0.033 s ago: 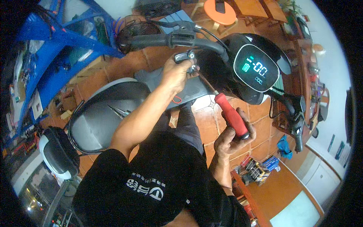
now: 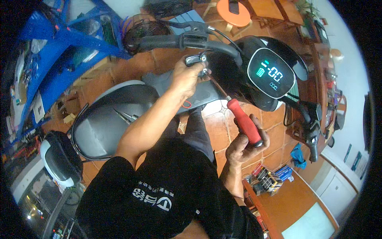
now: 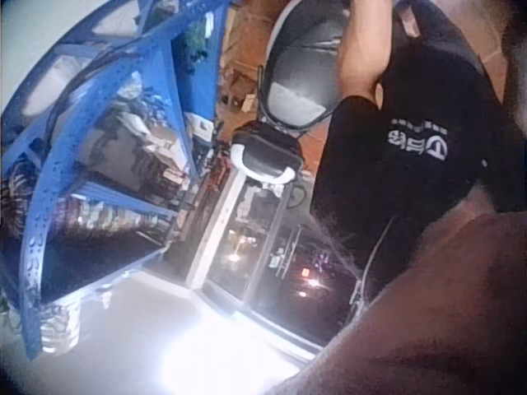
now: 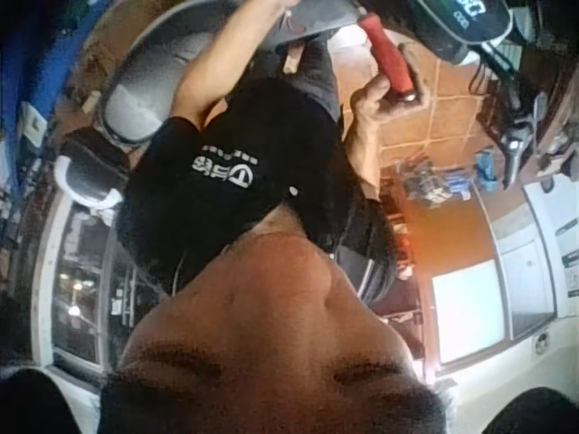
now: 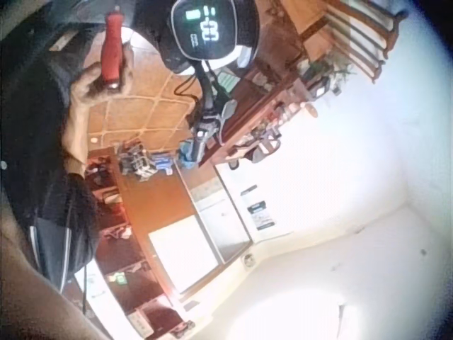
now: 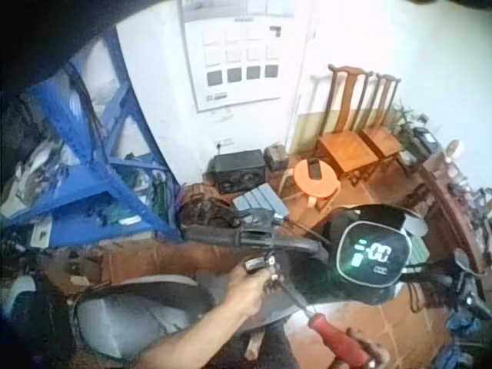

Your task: The person uses a screwdriver to tighten screws on the scooter's handlebar assembly and throttle housing. They repeatedly adjust and secure components on the left and right handlebars, then move to the scooter seat area to continue tightening fasteners.

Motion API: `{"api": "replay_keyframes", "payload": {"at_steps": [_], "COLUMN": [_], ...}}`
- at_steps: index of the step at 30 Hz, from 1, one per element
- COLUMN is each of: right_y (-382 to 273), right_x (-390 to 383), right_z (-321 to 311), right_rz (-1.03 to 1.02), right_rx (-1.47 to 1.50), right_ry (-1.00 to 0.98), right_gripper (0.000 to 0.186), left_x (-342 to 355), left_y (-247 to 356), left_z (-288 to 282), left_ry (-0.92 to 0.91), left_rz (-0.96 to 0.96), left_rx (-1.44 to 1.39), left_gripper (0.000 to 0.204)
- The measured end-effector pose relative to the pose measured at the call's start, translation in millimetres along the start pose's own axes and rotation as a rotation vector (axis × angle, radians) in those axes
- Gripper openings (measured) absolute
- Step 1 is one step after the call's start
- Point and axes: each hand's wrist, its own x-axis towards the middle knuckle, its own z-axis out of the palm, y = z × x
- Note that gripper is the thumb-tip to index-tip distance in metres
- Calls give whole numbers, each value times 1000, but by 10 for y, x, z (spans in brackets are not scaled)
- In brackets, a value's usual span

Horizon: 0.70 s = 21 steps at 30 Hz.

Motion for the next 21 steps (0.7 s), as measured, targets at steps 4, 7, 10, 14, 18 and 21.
{"api": "replay_keyframes", "payload": {"at_steps": [4,7,10,14,18,21], "right_y": [73,81,109,63,55,29], "right_x": [-61,-50,-50,-12,17,34], "right_z": [-52,-81,-71,-43,-13,-33], "right_rz": [62,83,73,71,52,99], "right_rx": [70,106,104,73,21,-1], "right_ry": [24,34,41,37,51,25], "right_gripper": [51,53,53,52,43,49], "left_x": [-32,9,-6,70,54,57], "left_y": [16,-22,11,-32,-37,-38], "left_z": [16,-11,27,-2,22,6], "left_ry": [45,13,33,37,56,38], "left_rz": [16,1,31,62,83,103], "left_rx": [6,-35,-19,29,32,36], "left_gripper": [19,25,25,20,17,17]}}
